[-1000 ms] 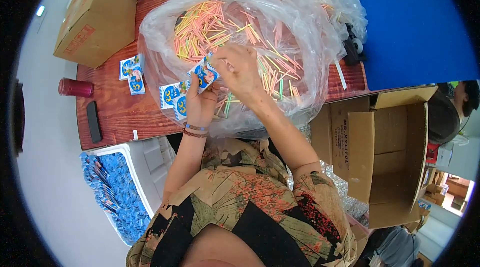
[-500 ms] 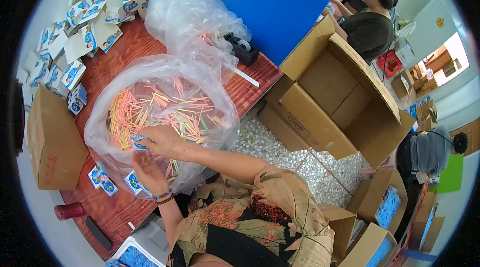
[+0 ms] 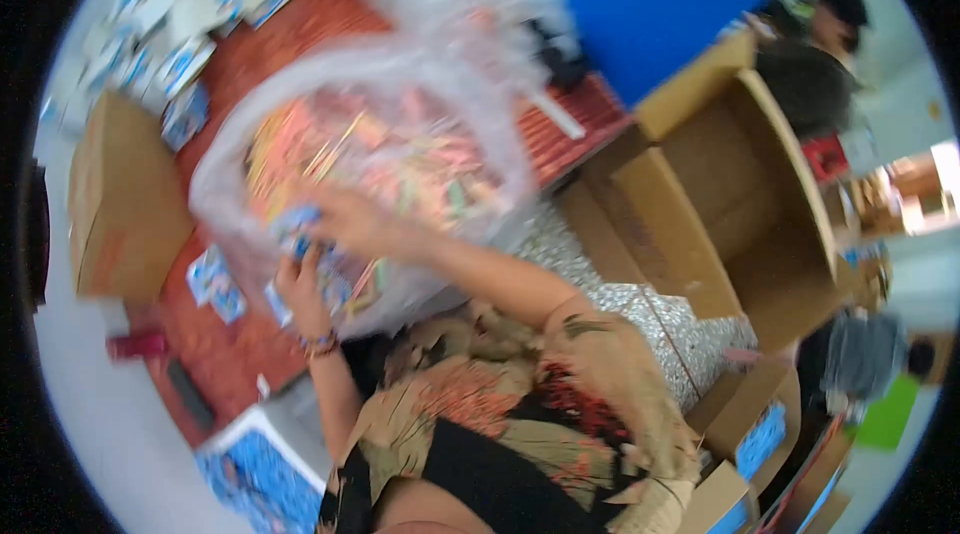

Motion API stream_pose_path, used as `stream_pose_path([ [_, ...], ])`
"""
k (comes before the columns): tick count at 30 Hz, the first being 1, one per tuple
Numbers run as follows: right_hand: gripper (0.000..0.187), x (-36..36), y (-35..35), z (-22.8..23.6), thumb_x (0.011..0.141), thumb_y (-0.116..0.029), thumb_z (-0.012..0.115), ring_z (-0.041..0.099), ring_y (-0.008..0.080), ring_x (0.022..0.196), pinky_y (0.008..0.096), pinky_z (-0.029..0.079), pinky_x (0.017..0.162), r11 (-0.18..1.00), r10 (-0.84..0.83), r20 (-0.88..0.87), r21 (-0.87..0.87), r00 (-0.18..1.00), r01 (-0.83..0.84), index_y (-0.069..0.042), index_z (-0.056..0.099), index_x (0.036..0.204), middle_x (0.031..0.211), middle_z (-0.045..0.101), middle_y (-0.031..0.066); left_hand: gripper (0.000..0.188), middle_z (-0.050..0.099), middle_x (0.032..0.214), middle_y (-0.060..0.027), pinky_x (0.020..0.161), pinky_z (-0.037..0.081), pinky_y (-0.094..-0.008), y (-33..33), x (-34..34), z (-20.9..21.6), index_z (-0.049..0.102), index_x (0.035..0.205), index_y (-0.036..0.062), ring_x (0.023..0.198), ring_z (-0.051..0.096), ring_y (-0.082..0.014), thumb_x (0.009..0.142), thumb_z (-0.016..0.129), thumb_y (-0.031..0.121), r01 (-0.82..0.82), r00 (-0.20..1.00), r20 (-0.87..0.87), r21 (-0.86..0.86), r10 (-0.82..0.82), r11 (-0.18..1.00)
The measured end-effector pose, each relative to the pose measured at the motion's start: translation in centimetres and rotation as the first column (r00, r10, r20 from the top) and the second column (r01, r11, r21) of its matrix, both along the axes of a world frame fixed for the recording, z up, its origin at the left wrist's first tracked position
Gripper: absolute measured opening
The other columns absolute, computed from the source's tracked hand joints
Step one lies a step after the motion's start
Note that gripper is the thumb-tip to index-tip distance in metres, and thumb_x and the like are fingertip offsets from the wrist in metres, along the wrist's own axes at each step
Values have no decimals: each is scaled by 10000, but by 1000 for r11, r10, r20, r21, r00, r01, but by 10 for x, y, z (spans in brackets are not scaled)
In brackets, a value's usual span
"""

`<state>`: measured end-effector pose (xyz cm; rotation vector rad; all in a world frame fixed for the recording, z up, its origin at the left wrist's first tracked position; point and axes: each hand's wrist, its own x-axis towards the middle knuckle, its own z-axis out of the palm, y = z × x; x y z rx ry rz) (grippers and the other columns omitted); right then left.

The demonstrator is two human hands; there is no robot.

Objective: Sort and pack colored plastic sticks into small blue plastic bags.

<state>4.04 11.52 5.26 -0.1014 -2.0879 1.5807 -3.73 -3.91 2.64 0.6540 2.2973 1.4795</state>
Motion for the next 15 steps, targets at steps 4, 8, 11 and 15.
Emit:
stream_pose_path([
  [4,269,-4,10,-7,862,-90,652,570,44,751,220,478,671,990,106,169,-113,980,-87,-24,642,1123,880,654,7,84,606,749,36,553,389,-211,7,1,-15,665,894,29,648,492,-33,850,689,97,-31,993,121,341,-11,940],
  [8,224,-24,-24,-5,833,-153,683,556,54,701,235,469,639,891,265,155,-416,952,-180,-7,694,1004,760,641,16,146,675,940,-4,694,472,-192,-23,4,4,644,996,6,800,584,-36,852,662,8,-218,890,450,568,-78,794],
  [11,205,-38,-34,-21,852,-120,669,567,42,744,225,469,663,892,337,203,-383,919,-242,-6,690,1021,819,656,6,186,672,967,-15,740,485,-212,-45,2,0,646,1031,0,840,593,-45,846,658,-17,-249,905,425,544,-7,801],
  [15,210,-47,-49,-15,873,-89,644,593,69,835,238,479,743,857,418,315,-447,852,-255,8,647,1059,910,659,18,149,675,949,-12,760,482,-221,-79,-10,-7,673,984,2,856,598,-58,835,671,-4,-301,937,305,460,170,835],
])
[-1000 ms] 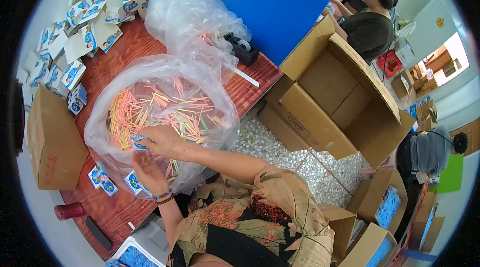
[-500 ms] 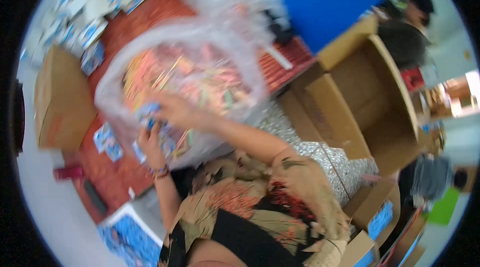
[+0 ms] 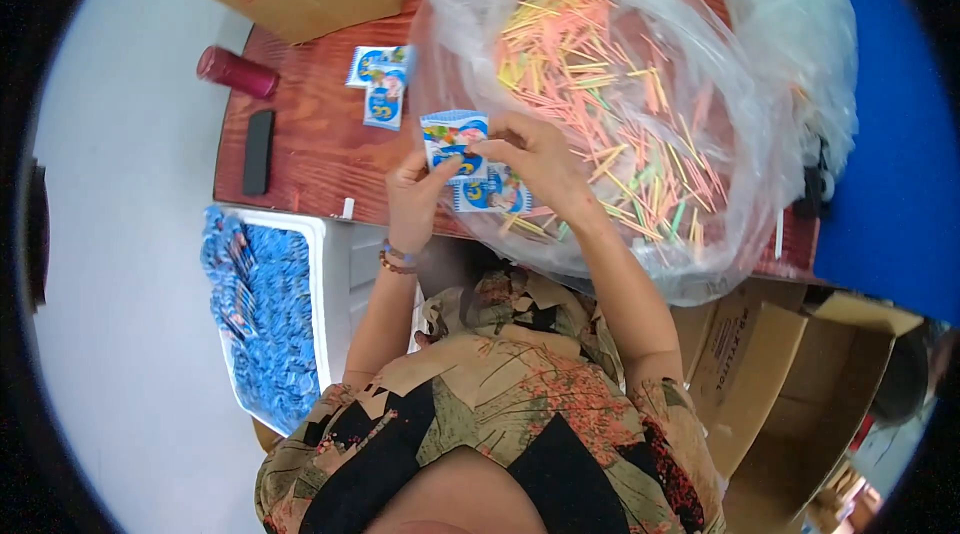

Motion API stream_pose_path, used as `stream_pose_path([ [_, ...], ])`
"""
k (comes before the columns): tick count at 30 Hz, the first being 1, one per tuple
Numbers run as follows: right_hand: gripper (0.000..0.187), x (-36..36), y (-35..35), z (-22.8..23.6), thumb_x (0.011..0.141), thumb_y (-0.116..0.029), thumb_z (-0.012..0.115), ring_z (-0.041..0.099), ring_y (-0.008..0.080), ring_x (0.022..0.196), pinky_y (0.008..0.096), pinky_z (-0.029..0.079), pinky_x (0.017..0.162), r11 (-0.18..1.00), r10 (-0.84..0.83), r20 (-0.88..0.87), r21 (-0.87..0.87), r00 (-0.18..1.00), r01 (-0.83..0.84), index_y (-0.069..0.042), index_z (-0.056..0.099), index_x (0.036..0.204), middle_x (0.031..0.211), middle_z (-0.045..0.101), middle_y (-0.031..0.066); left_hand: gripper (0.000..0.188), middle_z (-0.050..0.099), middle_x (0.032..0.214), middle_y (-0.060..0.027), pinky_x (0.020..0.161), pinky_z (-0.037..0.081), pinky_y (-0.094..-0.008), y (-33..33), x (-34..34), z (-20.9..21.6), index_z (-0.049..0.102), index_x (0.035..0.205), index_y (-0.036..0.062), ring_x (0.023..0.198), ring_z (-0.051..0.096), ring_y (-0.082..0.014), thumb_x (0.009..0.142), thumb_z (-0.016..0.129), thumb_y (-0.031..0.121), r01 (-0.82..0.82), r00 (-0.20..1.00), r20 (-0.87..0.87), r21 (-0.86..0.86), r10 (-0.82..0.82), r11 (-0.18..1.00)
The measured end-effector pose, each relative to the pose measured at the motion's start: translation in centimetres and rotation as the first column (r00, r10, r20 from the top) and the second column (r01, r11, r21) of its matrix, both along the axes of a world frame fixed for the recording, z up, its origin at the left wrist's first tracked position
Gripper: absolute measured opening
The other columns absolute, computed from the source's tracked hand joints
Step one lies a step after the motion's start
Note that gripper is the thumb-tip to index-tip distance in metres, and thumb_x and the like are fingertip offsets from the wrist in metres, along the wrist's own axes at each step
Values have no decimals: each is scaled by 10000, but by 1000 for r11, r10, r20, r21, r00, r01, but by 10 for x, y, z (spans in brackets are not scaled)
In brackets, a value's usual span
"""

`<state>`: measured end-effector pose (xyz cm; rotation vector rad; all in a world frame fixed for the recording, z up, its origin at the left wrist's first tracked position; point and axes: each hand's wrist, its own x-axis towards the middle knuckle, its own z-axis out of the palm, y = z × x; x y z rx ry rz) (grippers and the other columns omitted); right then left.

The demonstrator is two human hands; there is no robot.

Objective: Sort and pack colored plastic sticks into small blue plastic bags.

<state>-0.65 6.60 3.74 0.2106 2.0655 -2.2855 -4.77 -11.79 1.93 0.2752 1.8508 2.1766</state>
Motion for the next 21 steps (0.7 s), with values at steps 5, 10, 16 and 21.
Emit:
stream_pose_path([
  [5,189,9,11,-7,903,-75,586,608,88,853,244,492,756,997,-16,-44,77,999,20,20,612,1064,899,637,22,175,688,915,-21,711,493,-214,-66,-68,-20,686,1015,-21,799,617,-64,851,661,36,-123,987,-138,-283,86,951],
  [10,184,22,14,-21,924,-88,563,599,80,832,238,494,740,983,18,28,181,999,-22,21,617,1061,890,632,20,178,690,892,-25,672,491,-213,-85,-130,-35,689,997,-29,767,617,-60,846,677,65,-137,985,-151,-397,83,908],
  [16,179,35,26,-16,929,-97,567,593,79,821,229,494,740,969,-82,69,238,994,64,3,629,1063,915,631,19,281,690,881,-63,666,509,-244,-67,-134,-47,649,991,-47,767,634,-96,816,733,156,-390,896,-430,-648,108,654],
  [21,179,41,26,-15,926,-96,574,594,87,818,229,494,748,958,-61,25,280,998,52,6,628,1064,937,630,19,383,661,993,-107,752,516,-262,-72,-142,-54,585,1092,-50,846,636,-143,809,741,156,-331,917,-381,-566,116,755],
])
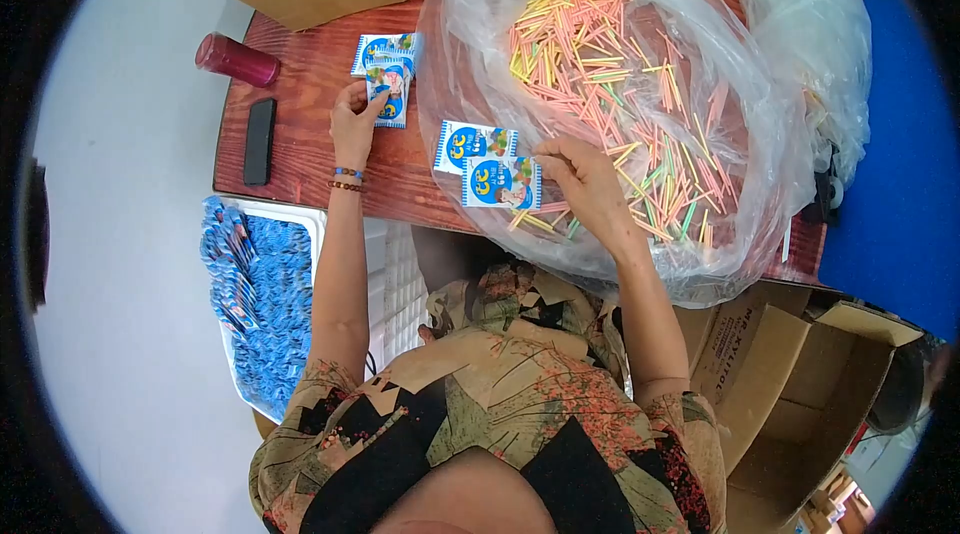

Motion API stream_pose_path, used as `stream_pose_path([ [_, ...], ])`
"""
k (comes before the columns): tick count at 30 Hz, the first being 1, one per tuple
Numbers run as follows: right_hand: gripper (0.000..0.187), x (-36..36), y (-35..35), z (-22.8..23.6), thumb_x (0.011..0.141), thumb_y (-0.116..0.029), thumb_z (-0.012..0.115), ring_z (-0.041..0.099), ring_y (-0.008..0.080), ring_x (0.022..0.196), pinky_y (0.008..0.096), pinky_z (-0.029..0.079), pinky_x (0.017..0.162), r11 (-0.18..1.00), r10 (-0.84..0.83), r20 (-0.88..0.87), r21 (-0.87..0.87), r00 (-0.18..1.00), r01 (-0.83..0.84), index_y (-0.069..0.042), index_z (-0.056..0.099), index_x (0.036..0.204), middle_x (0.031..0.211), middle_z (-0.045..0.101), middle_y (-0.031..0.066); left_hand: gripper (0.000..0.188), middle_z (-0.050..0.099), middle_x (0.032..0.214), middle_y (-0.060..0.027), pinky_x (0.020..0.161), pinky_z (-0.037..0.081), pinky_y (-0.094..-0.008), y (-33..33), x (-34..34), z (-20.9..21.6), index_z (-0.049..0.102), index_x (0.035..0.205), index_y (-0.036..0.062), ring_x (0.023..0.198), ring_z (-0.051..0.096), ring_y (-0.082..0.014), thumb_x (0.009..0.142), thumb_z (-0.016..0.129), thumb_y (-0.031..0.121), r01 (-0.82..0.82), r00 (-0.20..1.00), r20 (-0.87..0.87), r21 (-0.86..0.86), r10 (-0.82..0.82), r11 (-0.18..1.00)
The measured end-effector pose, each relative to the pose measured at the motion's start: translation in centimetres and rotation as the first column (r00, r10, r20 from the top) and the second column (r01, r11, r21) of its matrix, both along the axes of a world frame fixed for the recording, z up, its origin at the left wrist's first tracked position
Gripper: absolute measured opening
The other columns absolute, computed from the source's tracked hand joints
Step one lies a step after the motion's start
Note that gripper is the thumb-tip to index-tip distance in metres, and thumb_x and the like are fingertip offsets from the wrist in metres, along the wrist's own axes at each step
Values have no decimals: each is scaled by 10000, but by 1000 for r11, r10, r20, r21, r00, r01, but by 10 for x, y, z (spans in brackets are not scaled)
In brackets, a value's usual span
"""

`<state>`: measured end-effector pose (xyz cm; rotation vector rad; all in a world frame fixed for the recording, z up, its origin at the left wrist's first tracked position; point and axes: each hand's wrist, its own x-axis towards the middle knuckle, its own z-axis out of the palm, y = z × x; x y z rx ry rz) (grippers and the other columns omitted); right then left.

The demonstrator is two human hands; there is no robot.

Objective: Sort and pack colored plastic sticks into small blue plastic bags.

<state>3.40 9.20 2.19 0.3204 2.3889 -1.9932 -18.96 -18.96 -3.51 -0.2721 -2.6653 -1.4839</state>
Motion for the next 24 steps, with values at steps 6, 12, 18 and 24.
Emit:
stream_pose_path([
  [6,168,1,0,2,900,-102,606,605,112,817,250,487,724,996,-58,-6,63,998,58,5,635,1026,927,632,37,446,610,1074,-101,921,365,-468,1,15,5,623,1124,49,1073,515,-288,788,728,322,-134,965,-238,-85,110,987],
  [12,268,-10,1,3,754,-227,705,562,292,949,404,426,818,609,168,-131,793,977,2,-75,634,963,945,587,90,345,560,1079,-69,900,308,-472,48,118,39,627,993,115,1066,460,-299,748,737,332,181,960,-128,-390,-247,903],
  [18,330,-13,0,-1,735,-254,721,546,310,963,412,410,824,666,132,-96,746,987,-16,-82,626,1001,966,582,96,305,533,1002,-41,800,286,-431,67,144,29,621,925,119,1009,451,-276,711,758,287,239,941,-109,-453,-319,859],
  [24,152,-18,1,4,810,-129,700,573,99,739,272,445,672,985,62,56,155,996,-70,-33,649,917,810,624,12,250,582,874,-17,802,351,-381,76,140,46,624,914,73,907,523,-199,747,748,210,396,858,-222,-288,-463,872],
])
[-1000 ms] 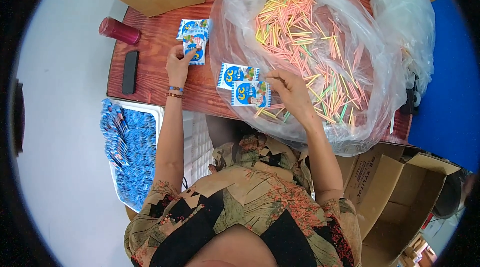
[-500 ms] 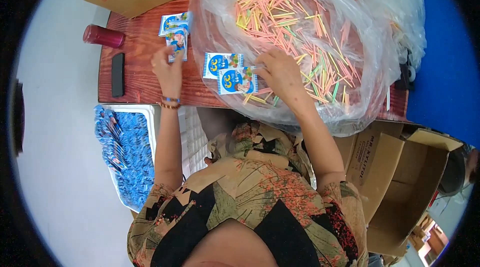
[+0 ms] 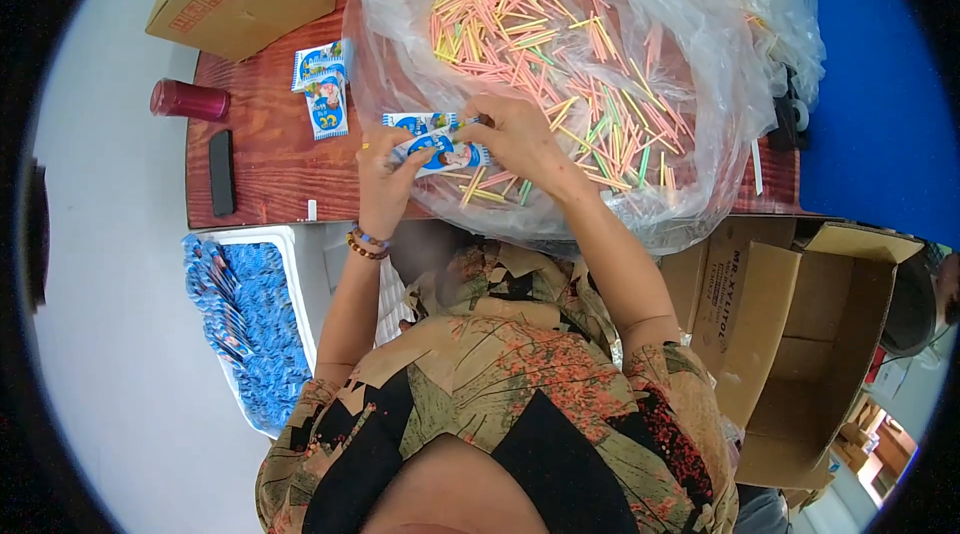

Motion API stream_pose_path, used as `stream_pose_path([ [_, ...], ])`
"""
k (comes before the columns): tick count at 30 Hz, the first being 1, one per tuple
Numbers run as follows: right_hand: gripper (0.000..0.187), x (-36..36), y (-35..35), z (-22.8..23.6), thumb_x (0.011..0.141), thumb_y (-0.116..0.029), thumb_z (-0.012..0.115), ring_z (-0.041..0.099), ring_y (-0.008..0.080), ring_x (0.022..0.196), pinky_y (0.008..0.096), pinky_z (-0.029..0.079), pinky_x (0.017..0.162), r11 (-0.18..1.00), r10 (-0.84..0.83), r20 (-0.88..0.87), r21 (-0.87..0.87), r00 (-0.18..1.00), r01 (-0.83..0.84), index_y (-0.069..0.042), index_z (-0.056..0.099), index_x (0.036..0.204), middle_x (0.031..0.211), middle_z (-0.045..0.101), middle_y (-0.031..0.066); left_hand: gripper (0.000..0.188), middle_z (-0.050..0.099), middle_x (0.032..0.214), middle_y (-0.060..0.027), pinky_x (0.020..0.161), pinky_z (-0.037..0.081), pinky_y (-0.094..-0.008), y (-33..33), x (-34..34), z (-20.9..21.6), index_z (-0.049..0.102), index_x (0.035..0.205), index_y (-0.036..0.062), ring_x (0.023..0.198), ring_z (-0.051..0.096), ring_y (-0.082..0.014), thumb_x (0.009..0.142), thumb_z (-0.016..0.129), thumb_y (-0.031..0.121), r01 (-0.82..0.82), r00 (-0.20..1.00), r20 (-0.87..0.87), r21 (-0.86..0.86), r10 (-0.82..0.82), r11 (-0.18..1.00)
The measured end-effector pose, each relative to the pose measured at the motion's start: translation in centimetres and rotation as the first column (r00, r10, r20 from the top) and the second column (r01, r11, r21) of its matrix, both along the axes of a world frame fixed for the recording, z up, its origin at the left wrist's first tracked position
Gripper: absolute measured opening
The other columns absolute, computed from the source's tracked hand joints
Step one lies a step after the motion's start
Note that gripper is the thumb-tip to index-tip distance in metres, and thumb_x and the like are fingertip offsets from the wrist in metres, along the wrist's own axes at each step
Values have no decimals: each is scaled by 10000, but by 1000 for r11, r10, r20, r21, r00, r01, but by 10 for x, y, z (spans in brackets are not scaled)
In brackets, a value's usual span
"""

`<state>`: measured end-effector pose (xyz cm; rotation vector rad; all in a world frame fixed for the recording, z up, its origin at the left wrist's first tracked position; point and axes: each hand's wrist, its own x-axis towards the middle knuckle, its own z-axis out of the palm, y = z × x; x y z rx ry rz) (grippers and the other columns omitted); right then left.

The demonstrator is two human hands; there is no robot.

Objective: Sort and pack colored plastic sticks into small blue plastic bags.

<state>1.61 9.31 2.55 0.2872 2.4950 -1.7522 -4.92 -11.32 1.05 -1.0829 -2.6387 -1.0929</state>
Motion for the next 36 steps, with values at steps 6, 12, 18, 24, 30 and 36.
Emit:
stream_pose_path([
  [6,106,8,3,-4,853,-102,674,564,39,746,208,445,660,889,-100,-100,-456,990,44,-12,680,908,839,654,-17,90,671,902,-10,683,498,-215,20,10,10,656,959,15,772,605,-48,882,655,61,-385,564,776,549,-282,742],
  [12,148,16,6,-19,857,-83,669,593,49,797,205,478,703,877,-118,-88,-476,989,62,-10,694,983,890,677,4,83,681,943,-58,744,533,-253,30,17,-6,643,966,12,821,653,-111,922,592,59,-550,461,788,614,-408,566],
  [18,131,21,7,-19,860,-67,661,609,61,811,223,499,720,840,-156,-128,-539,979,63,-1,688,970,912,682,16,58,675,896,-16,700,500,-236,45,29,2,671,933,32,782,618,-69,882,654,54,-688,409,807,579,-425,438],
  [24,136,21,5,-3,864,-65,658,621,67,814,232,510,733,758,-192,-63,-644,979,107,5,677,979,896,686,25,54,654,862,11,648,442,-207,47,28,-9,674,910,16,727,554,-35,887,649,57,-593,554,791,594,-260,544],
  [30,130,24,11,-8,865,-65,654,632,71,821,238,524,729,752,-181,-76,-654,981,88,9,680,969,907,693,30,132,619,786,43,628,423,-199,48,34,-16,655,794,23,700,517,-19,909,629,85,-556,643,739,631,-201,542],
  [36,258,22,7,-5,848,-87,673,632,77,798,231,519,713,746,-93,-38,-665,995,44,-22,637,1096,949,688,13,162,605,817,49,651,420,-200,45,29,-22,640,813,34,725,503,-14,943,591,117,-613,641,737,659,-214,435],
])
